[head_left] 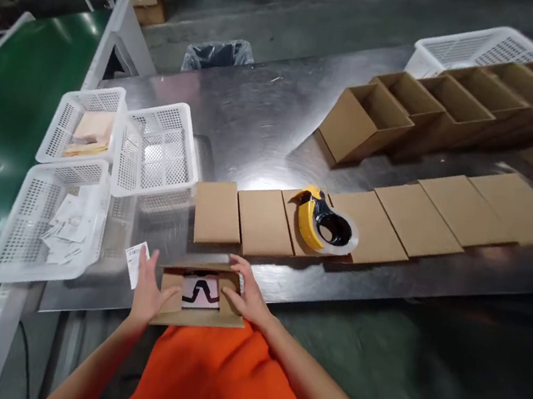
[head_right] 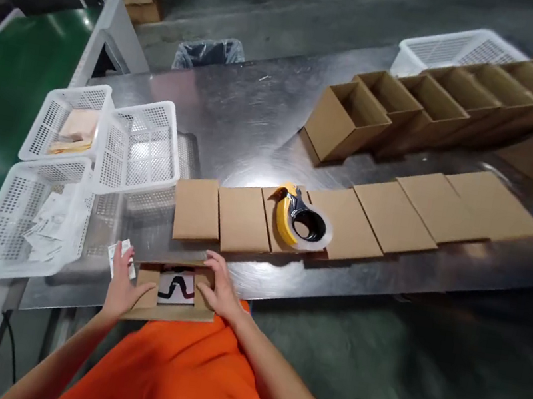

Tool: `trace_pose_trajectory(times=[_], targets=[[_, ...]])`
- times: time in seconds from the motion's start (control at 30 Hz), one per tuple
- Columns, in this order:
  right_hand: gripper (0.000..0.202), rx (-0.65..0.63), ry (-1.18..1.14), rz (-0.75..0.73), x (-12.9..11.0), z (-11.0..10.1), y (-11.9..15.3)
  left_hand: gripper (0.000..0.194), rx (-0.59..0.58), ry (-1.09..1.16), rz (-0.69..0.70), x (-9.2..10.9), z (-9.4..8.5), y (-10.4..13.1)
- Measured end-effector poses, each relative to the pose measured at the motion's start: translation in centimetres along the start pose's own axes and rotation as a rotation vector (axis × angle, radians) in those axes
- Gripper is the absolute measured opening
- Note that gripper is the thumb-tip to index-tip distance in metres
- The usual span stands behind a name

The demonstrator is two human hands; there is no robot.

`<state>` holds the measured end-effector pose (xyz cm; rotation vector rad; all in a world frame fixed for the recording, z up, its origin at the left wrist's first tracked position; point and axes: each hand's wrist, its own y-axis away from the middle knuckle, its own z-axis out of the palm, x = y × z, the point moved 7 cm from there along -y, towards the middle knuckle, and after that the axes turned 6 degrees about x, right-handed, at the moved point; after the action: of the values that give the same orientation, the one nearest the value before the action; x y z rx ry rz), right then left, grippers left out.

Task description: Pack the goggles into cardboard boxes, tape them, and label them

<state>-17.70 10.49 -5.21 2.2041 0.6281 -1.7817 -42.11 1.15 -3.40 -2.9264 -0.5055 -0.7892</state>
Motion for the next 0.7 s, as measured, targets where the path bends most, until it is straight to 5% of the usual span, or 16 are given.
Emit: trace_pose_trajectory(times=[0.1, 0.2, 0.3, 0.5, 0.7], targets=[[0.018, -0.035, 0.019, 0.088, 0.3, -0.5, 0.6, 0.027, -0.278, -0.042, 0.279, 1.2, -1.1, 1.1], [0.033, -0.111, -0.063, 0.218, 0.8, -0.4, 1.0, 0.040, -0.497, -0.142, 0.481, 2.7, -1.7, 1.4], [0.044, -0.029, -0.216, 0.355, 1.5, -0.2, 1.1, 0.059, -0.422, -0.232, 0.450, 3.6, -1.3, -0.6], [0.036, 0.114, -0.219, 0.384, 1.6, 0.7, 1.5, 0.050, -0.268, -0.256, 0.347, 3.3, 1.5, -0.9], [0.063, 0.199, -0.304, 0.451, 2.0, 1.5, 2.1, 0.106, -0.324, -0.270, 0.447, 3.2, 2.2, 1.4]])
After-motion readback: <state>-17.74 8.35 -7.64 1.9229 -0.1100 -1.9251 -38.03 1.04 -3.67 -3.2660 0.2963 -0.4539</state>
